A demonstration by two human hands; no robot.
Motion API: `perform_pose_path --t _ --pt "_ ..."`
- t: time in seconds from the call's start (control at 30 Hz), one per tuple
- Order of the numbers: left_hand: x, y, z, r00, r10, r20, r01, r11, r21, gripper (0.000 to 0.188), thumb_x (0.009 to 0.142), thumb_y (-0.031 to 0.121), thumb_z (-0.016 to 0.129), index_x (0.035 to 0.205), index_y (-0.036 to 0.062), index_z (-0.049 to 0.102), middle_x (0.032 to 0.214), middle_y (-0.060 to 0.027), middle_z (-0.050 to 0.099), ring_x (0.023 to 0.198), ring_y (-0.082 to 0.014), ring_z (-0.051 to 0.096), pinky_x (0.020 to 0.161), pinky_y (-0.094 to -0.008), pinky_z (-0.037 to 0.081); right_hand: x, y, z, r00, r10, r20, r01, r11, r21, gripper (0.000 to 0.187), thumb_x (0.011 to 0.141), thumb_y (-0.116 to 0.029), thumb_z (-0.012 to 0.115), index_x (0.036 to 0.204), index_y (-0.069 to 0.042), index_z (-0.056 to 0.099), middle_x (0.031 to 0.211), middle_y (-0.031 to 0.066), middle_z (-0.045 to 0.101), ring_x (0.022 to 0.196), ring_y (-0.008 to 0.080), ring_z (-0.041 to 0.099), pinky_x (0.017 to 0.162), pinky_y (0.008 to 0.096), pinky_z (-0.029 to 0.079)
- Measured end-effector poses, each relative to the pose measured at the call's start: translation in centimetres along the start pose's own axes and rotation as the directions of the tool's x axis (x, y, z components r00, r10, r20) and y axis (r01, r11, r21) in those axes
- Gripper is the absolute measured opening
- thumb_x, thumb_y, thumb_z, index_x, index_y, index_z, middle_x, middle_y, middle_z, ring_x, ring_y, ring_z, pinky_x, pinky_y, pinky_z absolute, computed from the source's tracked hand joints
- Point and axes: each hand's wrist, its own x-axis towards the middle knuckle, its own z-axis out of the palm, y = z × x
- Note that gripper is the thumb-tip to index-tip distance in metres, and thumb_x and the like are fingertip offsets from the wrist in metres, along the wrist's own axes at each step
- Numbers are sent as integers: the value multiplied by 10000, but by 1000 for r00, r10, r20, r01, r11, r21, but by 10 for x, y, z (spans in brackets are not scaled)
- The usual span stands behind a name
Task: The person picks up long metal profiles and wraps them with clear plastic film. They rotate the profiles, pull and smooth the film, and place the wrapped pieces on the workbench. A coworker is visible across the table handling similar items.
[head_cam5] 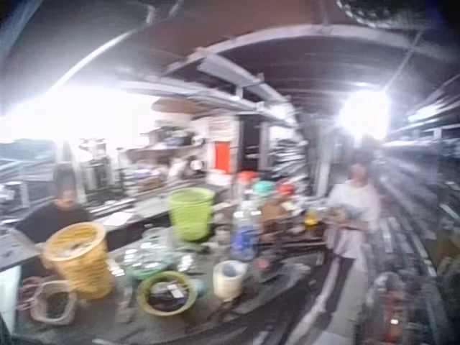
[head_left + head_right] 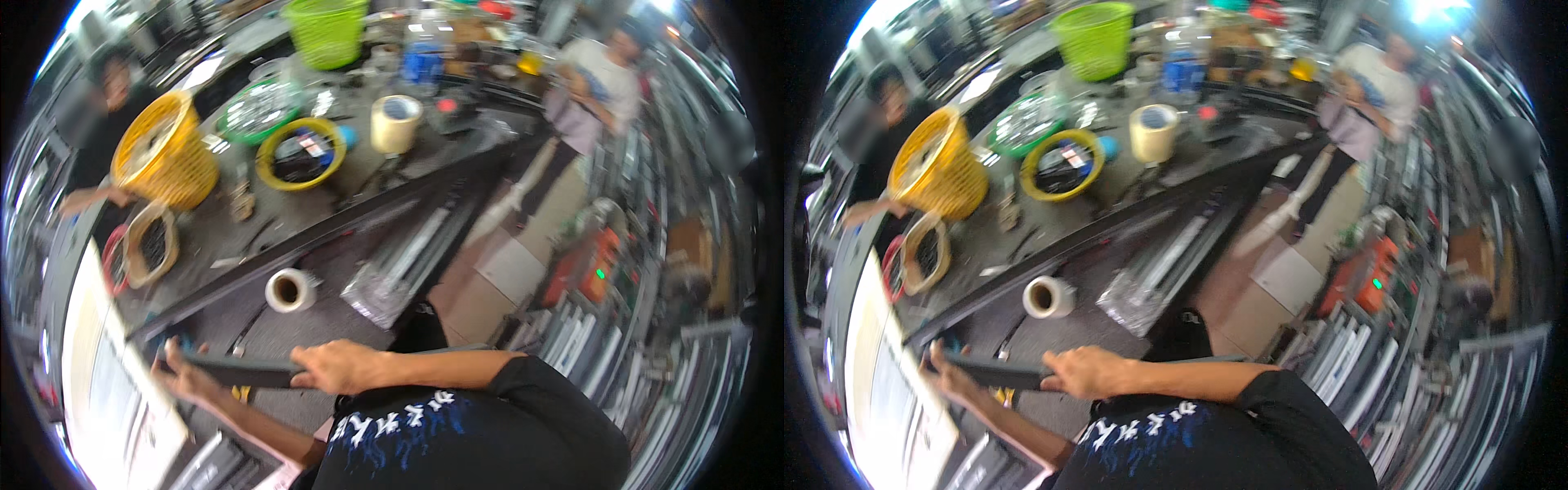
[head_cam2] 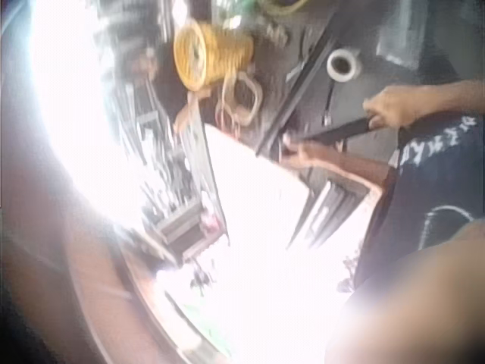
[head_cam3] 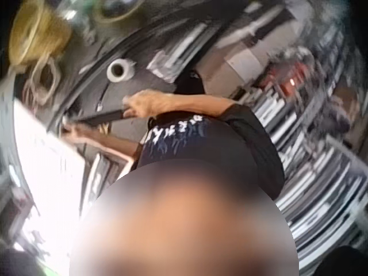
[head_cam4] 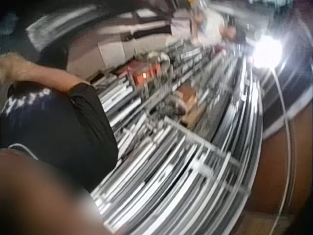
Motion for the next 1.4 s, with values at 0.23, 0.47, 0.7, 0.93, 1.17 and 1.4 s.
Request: perform_pose_path --t 0.23,0.47,0.7,0.93,1.17,1.4 --pt "6 -9 -4 999 8 -44 -6 998 57 482 968 302 686 1273 21 440 1078 -178 698 708 -230 684 541 -310 590 -25 16 -11 995 75 72 -74 997 -13 667 1010 -620 466 1060 36 570 805 305 682 838 512 687 787 595 540" --pt "9 -31 -16 995 -89 -35 90 995 31 431 946 263 704 1222 58 445 1041 -149 683 625 -234 654 520 -314 572 -38 30 -6 993 119 21 -115 986 -120 645 1010 -635 454 1002 -4 586 694 277 645 768 523 666 724 600 520" --pt "35 -65 -43 982 -134 -130 140 989 38 538 955 305 704 1290 0 413 1103 -183 662 884 -253 666 626 -365 635 -55 40 -11 999 20 38 -8 955 -297 745 852 -406 769 1363 26 440 1154 238 603 1027 426 669 863 504 557" --pt "65 -65 -69 969 -239 64 246 959 -143 904 980 445 674 1575 67 108 1476 -270 444 1230 -375 584 897 -502 546 -17 30 24 997 -72 16 74 975 -210 582 832 -224 785 1277 3 486 1129 193 548 1054 387 635 902 463 552" --pt "1 -79 -73 896 -443 4 443 896 39 640 958 410 710 1364 -21 467 1212 -163 588 1075 -255 611 877 -411 504 52 22 43 993 -81 83 84 996 -33 539 839 -287 783 1196 47 554 1144 243 552 1070 426 598 953 499 497" --pt "-3 -98 -81 958 -280 -55 277 868 413 599 942 390 709 1281 -71 534 1161 -206 643 1034 -279 609 930 -399 477 22 4 -23 971 -233 -59 224 965 -136 331 917 -263 721 1126 -17 650 1035 165 685 995 361 668 881 461 523"
